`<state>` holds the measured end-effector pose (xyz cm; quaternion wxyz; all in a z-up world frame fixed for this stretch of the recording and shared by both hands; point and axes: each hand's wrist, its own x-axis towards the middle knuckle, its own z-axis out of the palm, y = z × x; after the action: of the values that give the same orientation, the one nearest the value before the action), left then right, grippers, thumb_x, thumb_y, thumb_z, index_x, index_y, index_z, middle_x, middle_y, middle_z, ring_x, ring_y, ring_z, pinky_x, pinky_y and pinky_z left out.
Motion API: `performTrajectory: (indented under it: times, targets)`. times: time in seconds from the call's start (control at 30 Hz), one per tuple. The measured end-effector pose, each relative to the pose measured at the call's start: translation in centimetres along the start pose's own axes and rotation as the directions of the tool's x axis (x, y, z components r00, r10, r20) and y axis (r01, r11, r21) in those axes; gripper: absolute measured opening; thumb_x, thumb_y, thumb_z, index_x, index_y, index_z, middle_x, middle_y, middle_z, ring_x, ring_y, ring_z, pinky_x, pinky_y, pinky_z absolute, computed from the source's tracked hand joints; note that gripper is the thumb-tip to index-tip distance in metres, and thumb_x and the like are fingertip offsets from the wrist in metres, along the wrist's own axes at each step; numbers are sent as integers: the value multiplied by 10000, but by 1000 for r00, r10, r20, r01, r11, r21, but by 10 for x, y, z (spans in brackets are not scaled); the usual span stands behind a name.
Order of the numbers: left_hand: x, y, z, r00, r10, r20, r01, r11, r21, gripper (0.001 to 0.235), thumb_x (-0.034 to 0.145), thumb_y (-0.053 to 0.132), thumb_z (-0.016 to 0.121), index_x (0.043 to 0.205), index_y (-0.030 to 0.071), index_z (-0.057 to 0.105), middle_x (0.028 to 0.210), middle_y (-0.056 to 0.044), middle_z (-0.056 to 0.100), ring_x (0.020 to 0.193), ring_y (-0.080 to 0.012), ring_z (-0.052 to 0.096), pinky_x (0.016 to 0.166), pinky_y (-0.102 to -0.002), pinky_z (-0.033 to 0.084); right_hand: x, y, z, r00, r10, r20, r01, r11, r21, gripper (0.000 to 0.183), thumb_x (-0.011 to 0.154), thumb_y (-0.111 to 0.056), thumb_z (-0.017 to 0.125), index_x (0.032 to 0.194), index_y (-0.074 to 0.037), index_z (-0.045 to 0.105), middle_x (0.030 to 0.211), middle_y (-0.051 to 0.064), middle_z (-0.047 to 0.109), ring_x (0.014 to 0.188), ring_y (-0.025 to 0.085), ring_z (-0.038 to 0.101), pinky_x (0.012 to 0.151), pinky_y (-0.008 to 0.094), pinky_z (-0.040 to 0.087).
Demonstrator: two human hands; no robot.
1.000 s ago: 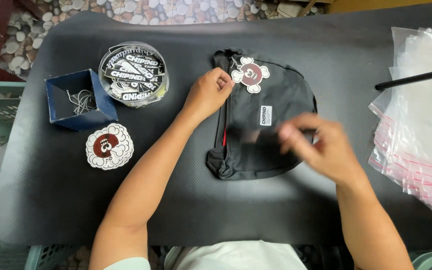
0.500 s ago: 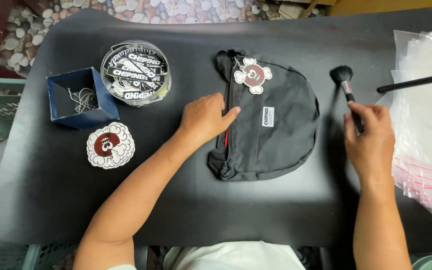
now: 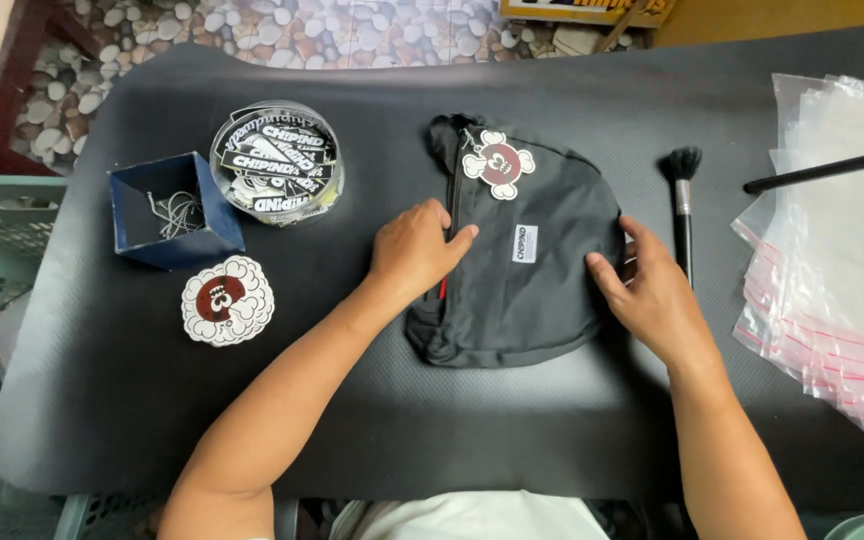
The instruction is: The person uses a brush to clean a black bag on a table, then places the bag into a clear plastic zip-lock bag and seals it.
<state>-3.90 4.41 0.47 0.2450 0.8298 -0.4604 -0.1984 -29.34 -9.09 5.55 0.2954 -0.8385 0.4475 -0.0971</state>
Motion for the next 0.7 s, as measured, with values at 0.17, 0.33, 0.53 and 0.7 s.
performTrajectory:
  times: [0.17,0.33,0.53,0.7]
  targets:
    - [-1,2,3,1000,-31,7,31,999,-8,442,937,502,627,1058,77,635,995,-128,686,1011,-357,709,848,-503,566,-13,-10,-4,989,111,100,-119,990,77,795,953,-406,681,1558,7,373,1089,276,684,778,423,724,735,528,546]
    - [-5,11,0,999,8,-33,-6,998,65,330,945,395,659,1019,75,635,1035,-115,640,1031,-361,699,832,-502,580,-24,-27,-16,976,149,159,-168,979,113,838,961,-392,661,1579,44,300,1019,279,704,661,425,740,675,497,561]
    - [-1,8,-2,995,-88,36,92,989,-120,308,953,382,625,1104,127,540,1057,-115,669,1094,-365,687,882,-524,563,-28,-27,-12,980,127,152,-146,982,123,834,958,-364,672,1576,40,285,1005,275,709,628,413,730,661,501,548]
    - [-6,19,-5,994,-106,5,104,962,-251,238,949,309,627,1074,125,544,1022,-127,707,1054,-355,704,854,-485,568,-32,-31,-13,979,133,156,-156,976,149,856,955,-355,680,1590,43,268,1032,269,698,636,400,723,645,479,541]
